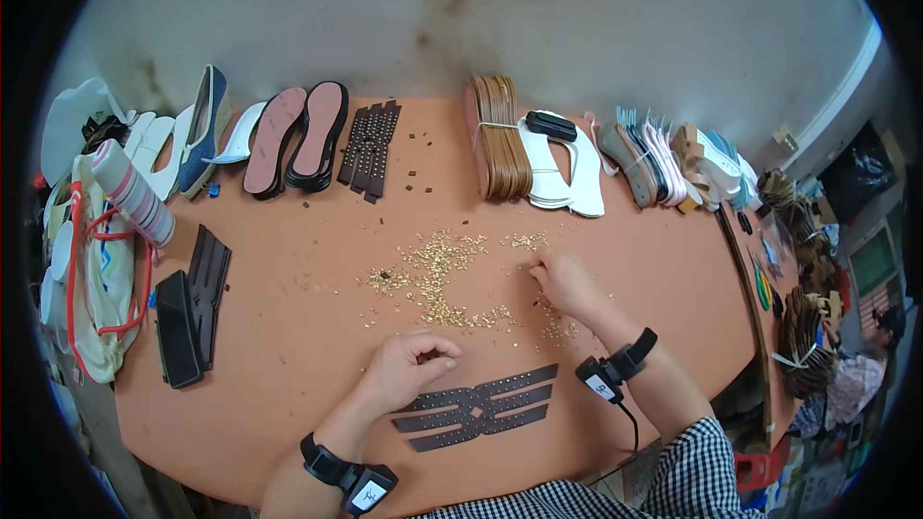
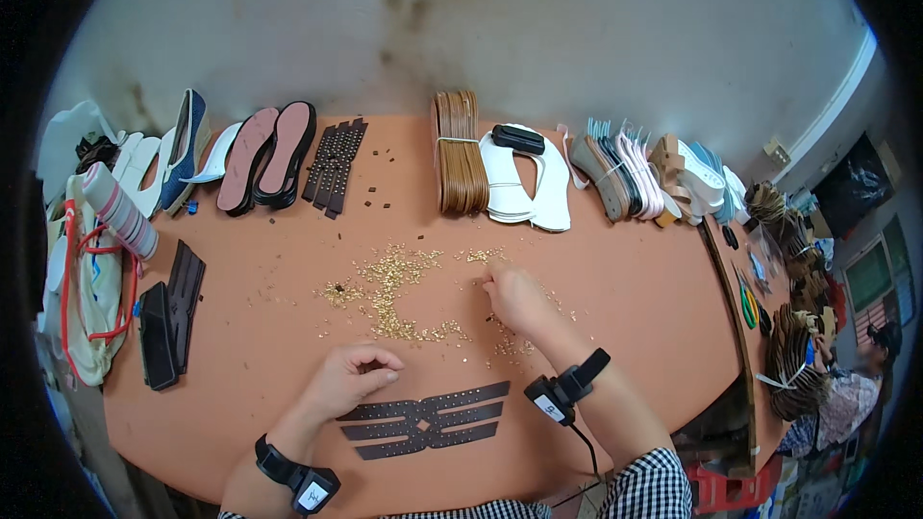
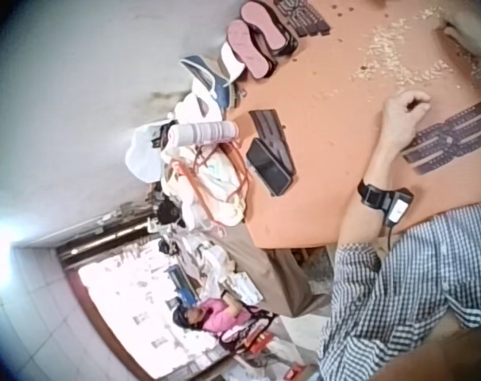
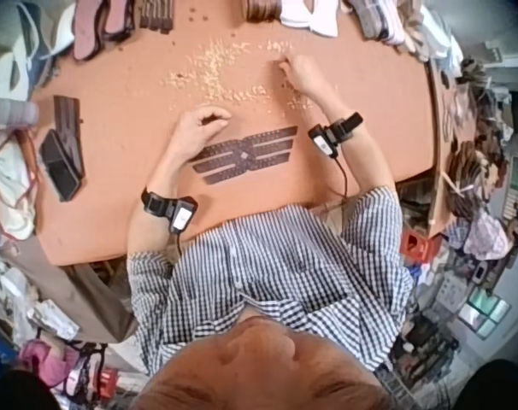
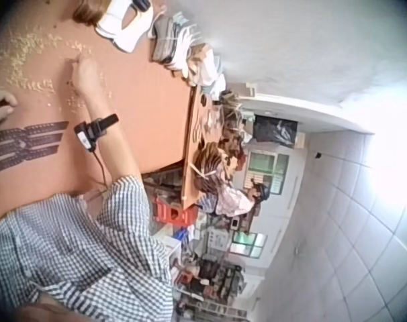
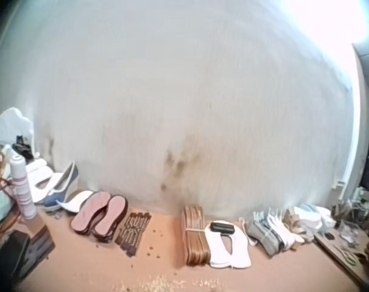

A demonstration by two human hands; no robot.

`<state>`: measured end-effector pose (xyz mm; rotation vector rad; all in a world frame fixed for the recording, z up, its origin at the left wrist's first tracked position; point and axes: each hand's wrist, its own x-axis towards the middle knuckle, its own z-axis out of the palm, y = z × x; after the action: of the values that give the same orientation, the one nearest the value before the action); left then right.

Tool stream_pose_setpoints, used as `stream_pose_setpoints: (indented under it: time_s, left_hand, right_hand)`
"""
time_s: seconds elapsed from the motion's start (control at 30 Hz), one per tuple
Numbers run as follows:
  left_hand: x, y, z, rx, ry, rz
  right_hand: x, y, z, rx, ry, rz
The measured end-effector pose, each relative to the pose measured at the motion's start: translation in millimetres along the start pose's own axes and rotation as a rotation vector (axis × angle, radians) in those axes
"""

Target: Attaching small decorative studs to leather shoe straps for assembly.

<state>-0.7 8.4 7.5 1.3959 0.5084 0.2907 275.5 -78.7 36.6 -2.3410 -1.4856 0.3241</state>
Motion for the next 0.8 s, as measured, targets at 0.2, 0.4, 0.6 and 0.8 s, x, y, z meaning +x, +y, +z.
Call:
stream_pose_setpoints:
  time_s: [0.2, 0.4, 0.6, 0.8]
  left_hand:
    - [-1, -1, -1, 0.017, 0.003, 0.005]
    - [-1, -1, 0, 0.150, -0.001, 0.084]
    - [-10, 10, -3, 0.424, 0.001, 0.027]
    - [-11, 28, -10, 0.733, -0.150, 0.016]
  right_hand:
    - [10, -12, 3, -0.132, -0.044, -0.054]
    - [13, -14, 4, -0.322, -0.126, -0.113]
    - [18, -13, 4, -0.343, -0.113, -0.161]
    - [25, -21, 2, -0.430, -0.186, -0.152]
